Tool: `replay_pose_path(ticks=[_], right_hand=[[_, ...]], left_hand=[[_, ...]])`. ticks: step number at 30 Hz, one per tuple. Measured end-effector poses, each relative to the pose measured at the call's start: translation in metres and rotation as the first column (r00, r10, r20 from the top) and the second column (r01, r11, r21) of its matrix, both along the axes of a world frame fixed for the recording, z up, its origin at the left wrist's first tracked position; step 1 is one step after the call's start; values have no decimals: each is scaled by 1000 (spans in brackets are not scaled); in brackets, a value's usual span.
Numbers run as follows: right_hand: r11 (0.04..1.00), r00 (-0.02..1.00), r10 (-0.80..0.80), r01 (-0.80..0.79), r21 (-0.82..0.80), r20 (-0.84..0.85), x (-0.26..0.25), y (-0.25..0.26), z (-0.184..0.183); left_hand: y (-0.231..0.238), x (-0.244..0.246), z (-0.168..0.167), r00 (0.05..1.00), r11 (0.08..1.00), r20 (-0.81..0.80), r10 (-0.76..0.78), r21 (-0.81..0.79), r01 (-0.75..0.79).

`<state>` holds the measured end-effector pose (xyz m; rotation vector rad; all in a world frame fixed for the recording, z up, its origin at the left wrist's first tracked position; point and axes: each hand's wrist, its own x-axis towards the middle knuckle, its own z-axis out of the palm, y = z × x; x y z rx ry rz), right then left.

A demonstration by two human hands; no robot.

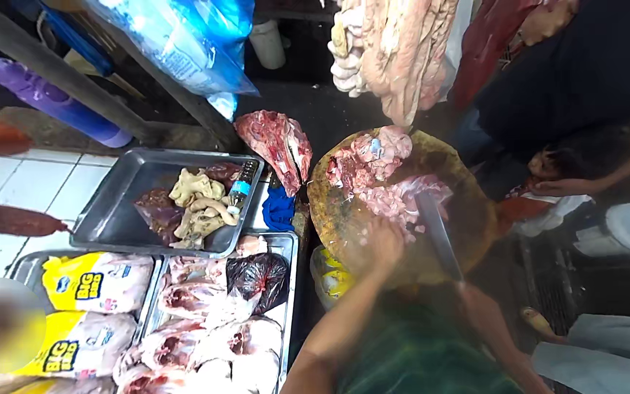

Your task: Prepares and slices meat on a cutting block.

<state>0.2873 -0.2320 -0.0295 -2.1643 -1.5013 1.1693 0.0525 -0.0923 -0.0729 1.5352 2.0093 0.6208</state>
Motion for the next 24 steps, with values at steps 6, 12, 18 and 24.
replay_pose_path(ticks=[6,12,18,24], right_hand=[[998,998,-65,65,1,-11,21,-21,-6],[997,999,48,-47,67,-12,50,0,-25],[980,982,185,-182,85,-30,84,50,-20],[976,978,203,-199,83,-46,108,74,-17]], left_hand=[[96,-31,-10,990,996,-124,-66,53,73],[36,2,4,934,981,-304,-186,-116,158],[73,-14,4,973,989,-181,147,4,-149],[60,3,16,962,969,-254,-98,-244,35]])
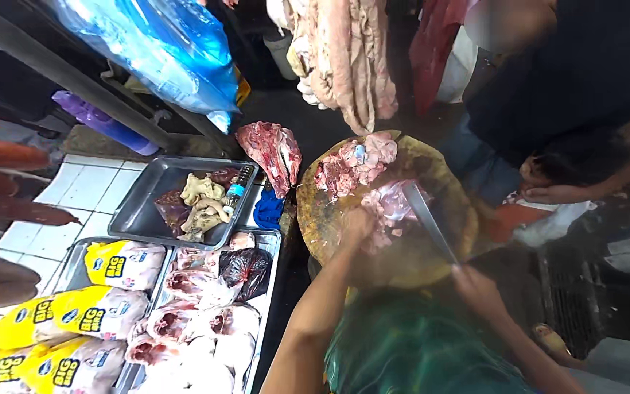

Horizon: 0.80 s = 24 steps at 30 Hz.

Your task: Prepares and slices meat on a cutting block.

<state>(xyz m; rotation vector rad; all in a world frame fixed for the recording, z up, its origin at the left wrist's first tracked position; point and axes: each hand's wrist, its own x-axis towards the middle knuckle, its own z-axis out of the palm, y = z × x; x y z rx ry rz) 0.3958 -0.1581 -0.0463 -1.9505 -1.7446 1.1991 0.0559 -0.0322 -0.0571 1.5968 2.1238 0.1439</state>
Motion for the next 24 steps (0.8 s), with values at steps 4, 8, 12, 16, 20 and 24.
replay_pose_path(ticks=[4,8,12,16,20,24], right_hand=[[995,996,-87,88,-37,15,13,-10,-6],[976,981,-195,196,-95,11,20,-17,-22],[958,979,-205,202,-203,9,17,-17,-20],[950,977,-206,214,-227,57,21,-14,-7],[952,981,-188,192,-239,39,19,-19,-19],[939,972,-234,232,-254,21,16,-25,3]], left_hand=[[-18,22,19,995,995,-73,69,81,-63],[40,46,25,996,979,78,-32,203,16],[106,64,15,987,986,71,-145,91,138],[132,88,16,942,932,-50,-331,-175,318],[128,95,9,806,802,-229,-545,-423,422],[107,104,38,689,747,-304,-658,-381,545]])
